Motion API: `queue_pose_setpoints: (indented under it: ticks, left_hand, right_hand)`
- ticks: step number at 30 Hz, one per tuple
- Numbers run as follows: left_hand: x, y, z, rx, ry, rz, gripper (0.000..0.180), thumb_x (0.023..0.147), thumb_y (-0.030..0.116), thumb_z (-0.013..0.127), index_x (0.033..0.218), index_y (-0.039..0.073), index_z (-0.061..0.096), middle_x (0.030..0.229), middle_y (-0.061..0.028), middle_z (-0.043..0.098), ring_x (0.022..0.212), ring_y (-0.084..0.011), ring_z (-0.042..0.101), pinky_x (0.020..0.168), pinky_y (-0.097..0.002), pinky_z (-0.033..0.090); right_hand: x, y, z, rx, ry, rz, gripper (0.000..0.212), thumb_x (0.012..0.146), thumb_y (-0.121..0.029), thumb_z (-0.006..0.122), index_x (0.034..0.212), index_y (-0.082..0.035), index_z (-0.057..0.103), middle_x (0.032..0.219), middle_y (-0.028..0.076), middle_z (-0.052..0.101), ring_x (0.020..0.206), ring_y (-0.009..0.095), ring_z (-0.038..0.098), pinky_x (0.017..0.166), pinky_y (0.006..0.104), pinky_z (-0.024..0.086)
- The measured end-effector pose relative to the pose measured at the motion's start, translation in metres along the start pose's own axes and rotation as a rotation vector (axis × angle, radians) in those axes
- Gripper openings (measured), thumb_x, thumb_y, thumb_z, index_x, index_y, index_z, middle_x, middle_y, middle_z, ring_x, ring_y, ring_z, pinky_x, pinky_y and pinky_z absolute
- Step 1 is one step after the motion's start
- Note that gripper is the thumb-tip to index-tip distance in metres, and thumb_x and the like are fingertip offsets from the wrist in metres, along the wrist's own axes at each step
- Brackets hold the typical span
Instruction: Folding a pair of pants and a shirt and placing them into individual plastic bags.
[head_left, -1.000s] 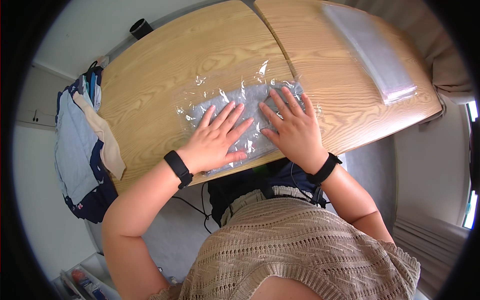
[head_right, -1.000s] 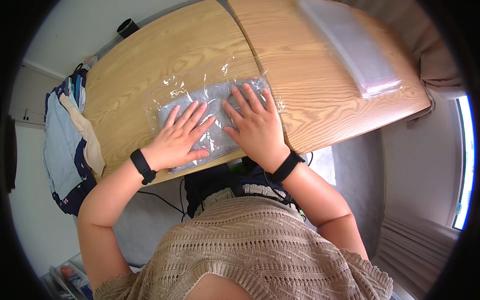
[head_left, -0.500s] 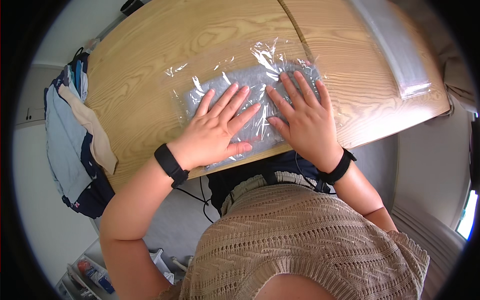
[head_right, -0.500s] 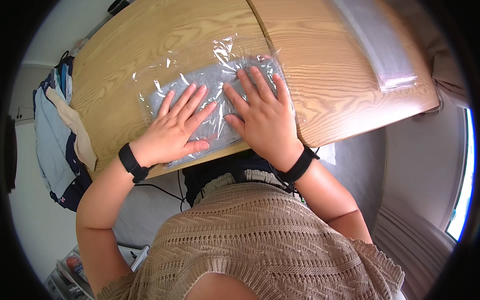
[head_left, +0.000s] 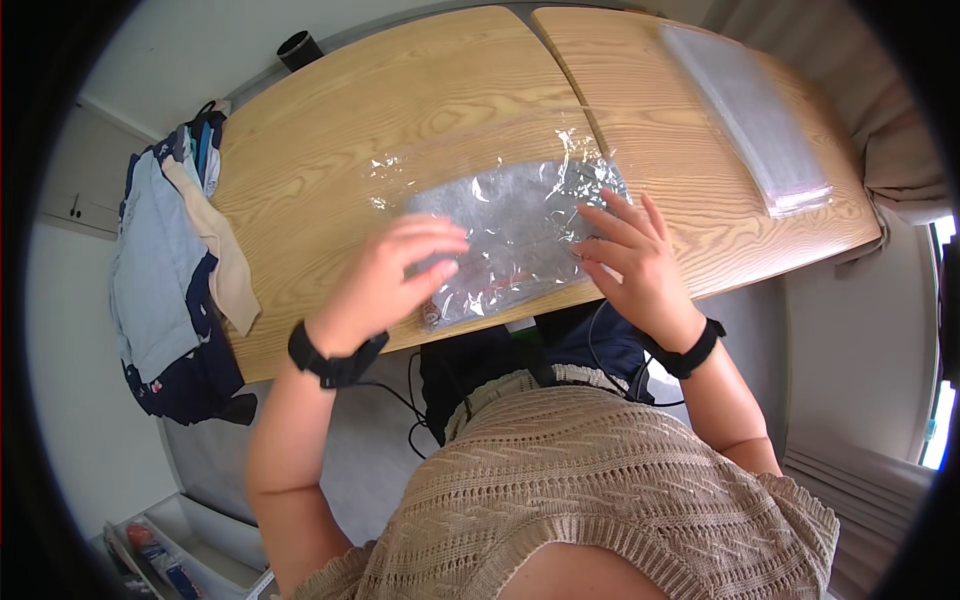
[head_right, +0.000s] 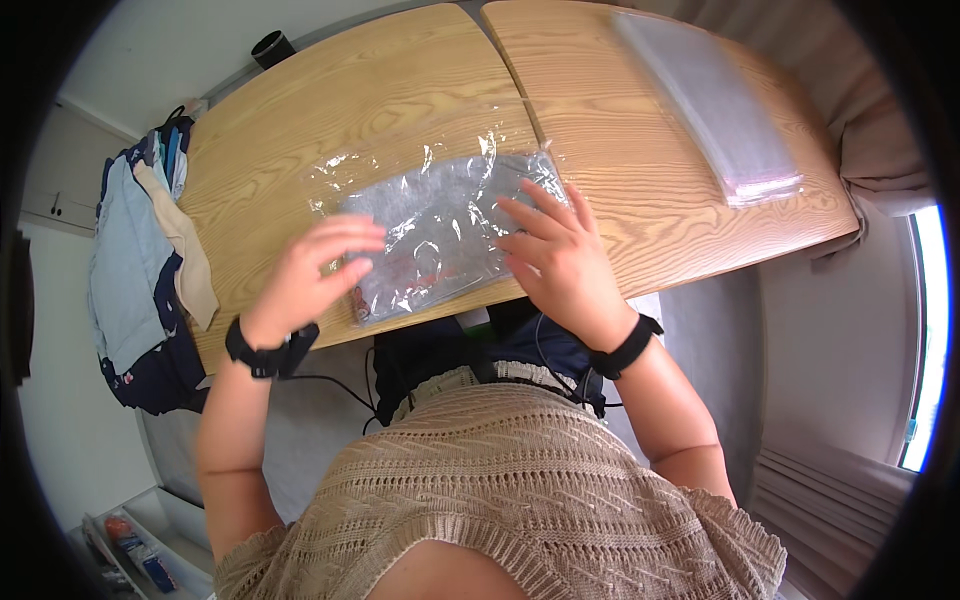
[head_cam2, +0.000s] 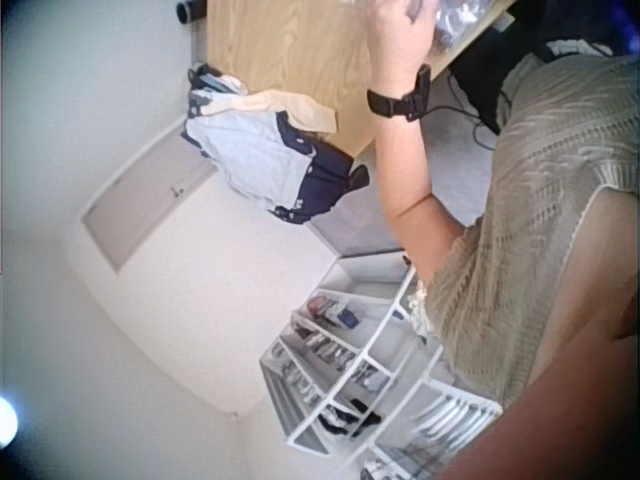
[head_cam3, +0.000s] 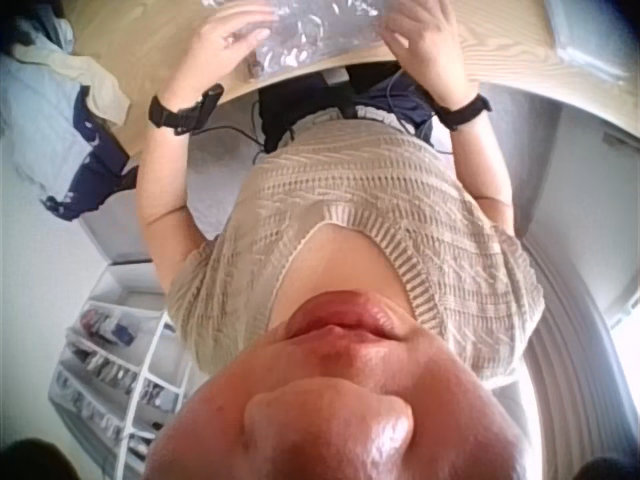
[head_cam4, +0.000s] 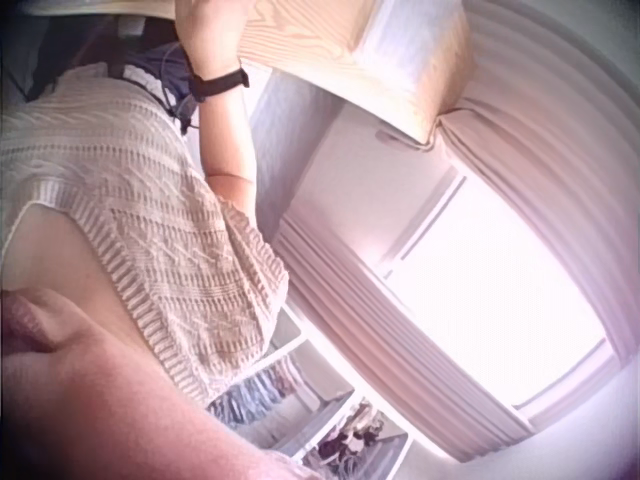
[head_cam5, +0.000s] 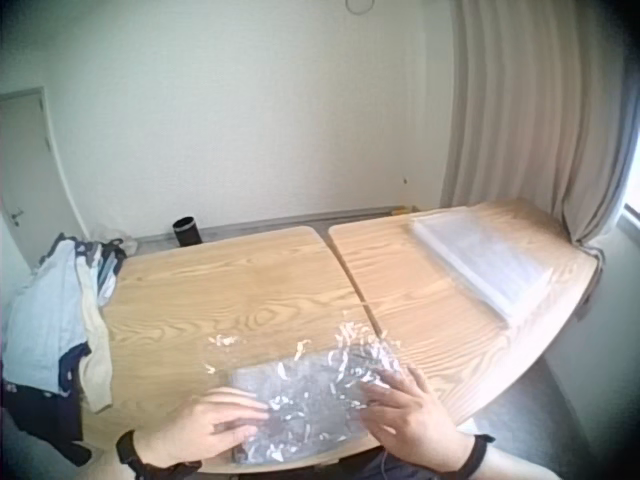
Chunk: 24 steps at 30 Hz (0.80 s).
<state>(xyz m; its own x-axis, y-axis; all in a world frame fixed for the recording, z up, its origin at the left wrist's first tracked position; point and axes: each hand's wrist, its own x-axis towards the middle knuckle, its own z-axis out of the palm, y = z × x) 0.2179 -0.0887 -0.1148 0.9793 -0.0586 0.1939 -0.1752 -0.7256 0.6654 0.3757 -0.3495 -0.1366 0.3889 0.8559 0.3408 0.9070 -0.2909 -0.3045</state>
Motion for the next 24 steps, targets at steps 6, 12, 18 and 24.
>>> queue_pose_setpoints:
  ticks: [6, 12, 18, 24]
  left_hand:
    - [-0.054, 0.018, 0.030, 0.217, -0.062, -0.225, 0.051, 0.072, 0.014, 0.074, 0.119, 0.009, 0.054, 0.132, -0.0112, 0.041, 0.121, -0.0331, 0.043, 0.099, -0.0407, 0.039]
    - [-0.060, 0.004, 0.047, 0.286, 0.036, -0.155, 0.047, 0.079, 0.009, 0.067, 0.123, 0.008, 0.051, 0.132, -0.0134, 0.044, 0.120, -0.0329, 0.045, 0.098, -0.0405, 0.040]
    - [-0.053, 0.006, 0.026, 0.192, 0.099, -0.238, 0.030, 0.087, 0.005, 0.056, 0.117, 0.004, 0.052, 0.112, -0.0145, 0.060, 0.100, -0.0307, 0.060, 0.084, -0.0372, 0.049]
    - [-0.055, 0.011, -0.023, -0.163, 0.323, -0.363, 0.016, 0.095, 0.010, 0.047, 0.109, 0.005, 0.051, 0.086, 0.0002, 0.055, 0.071, -0.0051, 0.051, 0.061, -0.0207, 0.044]
  right_hand:
    - [-0.009, 0.027, 0.000, 0.066, 0.051, 0.125, 0.023, 0.077, -0.009, 0.067, 0.100, -0.011, 0.068, 0.131, 0.008, 0.052, 0.127, 0.032, 0.041, 0.105, 0.0468, 0.033]
    - [-0.005, 0.037, -0.005, 0.386, 0.033, 0.178, 0.028, 0.080, -0.006, 0.064, 0.109, -0.007, 0.065, 0.134, 0.012, 0.049, 0.126, 0.032, 0.044, 0.100, 0.0398, 0.041]
    - [-0.003, 0.050, -0.033, 0.886, -0.180, 0.421, 0.033, 0.091, -0.016, 0.059, 0.121, -0.003, 0.058, 0.133, 0.006, 0.052, 0.118, 0.019, 0.051, 0.098, 0.0357, 0.042]
    - [0.002, 0.061, -0.052, 0.938, -0.204, 0.147, 0.072, 0.076, -0.043, 0.073, 0.132, -0.005, 0.048, 0.133, 0.009, 0.051, 0.120, 0.022, 0.048, 0.101, 0.0355, 0.037]
